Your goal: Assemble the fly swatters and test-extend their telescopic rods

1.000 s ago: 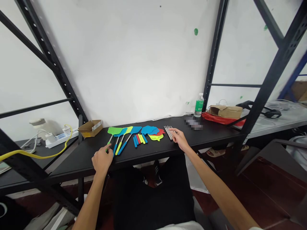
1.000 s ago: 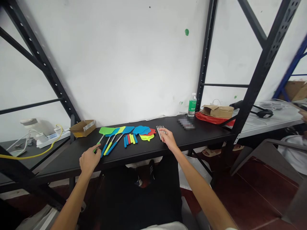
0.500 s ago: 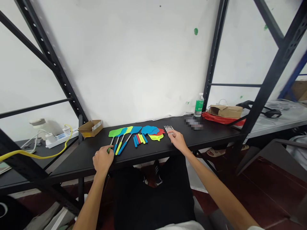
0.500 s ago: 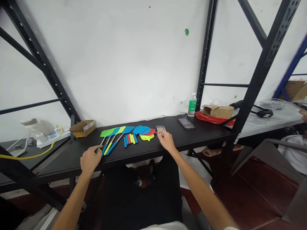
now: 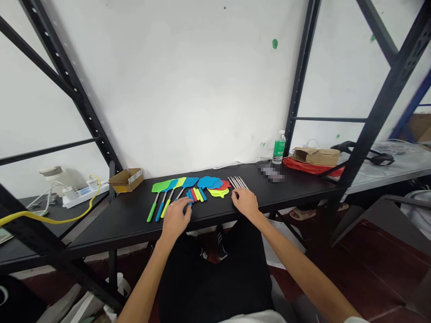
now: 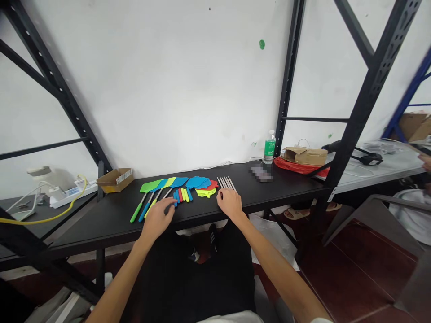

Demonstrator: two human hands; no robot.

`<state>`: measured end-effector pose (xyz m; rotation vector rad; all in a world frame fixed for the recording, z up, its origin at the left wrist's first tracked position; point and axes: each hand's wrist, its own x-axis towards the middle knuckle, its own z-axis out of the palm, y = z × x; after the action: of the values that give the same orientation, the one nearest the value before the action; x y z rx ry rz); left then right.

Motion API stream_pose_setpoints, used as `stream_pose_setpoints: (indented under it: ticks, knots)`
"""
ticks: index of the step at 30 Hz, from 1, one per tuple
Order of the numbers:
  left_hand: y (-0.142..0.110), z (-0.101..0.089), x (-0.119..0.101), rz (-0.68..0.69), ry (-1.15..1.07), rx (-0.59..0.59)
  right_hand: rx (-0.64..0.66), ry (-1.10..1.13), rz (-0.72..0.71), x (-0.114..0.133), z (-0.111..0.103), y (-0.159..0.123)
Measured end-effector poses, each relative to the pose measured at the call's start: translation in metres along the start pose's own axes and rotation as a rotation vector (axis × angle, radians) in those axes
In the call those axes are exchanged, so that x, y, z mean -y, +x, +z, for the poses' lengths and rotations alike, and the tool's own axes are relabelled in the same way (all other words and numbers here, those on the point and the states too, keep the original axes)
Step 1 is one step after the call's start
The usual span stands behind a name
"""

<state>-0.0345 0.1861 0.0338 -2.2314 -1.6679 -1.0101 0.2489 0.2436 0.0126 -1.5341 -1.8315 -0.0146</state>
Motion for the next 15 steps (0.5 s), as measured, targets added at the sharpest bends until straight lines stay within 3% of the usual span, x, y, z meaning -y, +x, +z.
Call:
stream_pose_setpoints:
  ticks: [5,15]
  knots:
    - [-0.007,0.019,-0.008,0.059,0.077,0.134,-0.064,-0.030,-0.001,0.002,0.001,-0.002]
    - [-0.009,0.013,-0.010,-0.009,0.097,0.026,0.004,-0.075,-0.009,0.006,-0.005,-0.003]
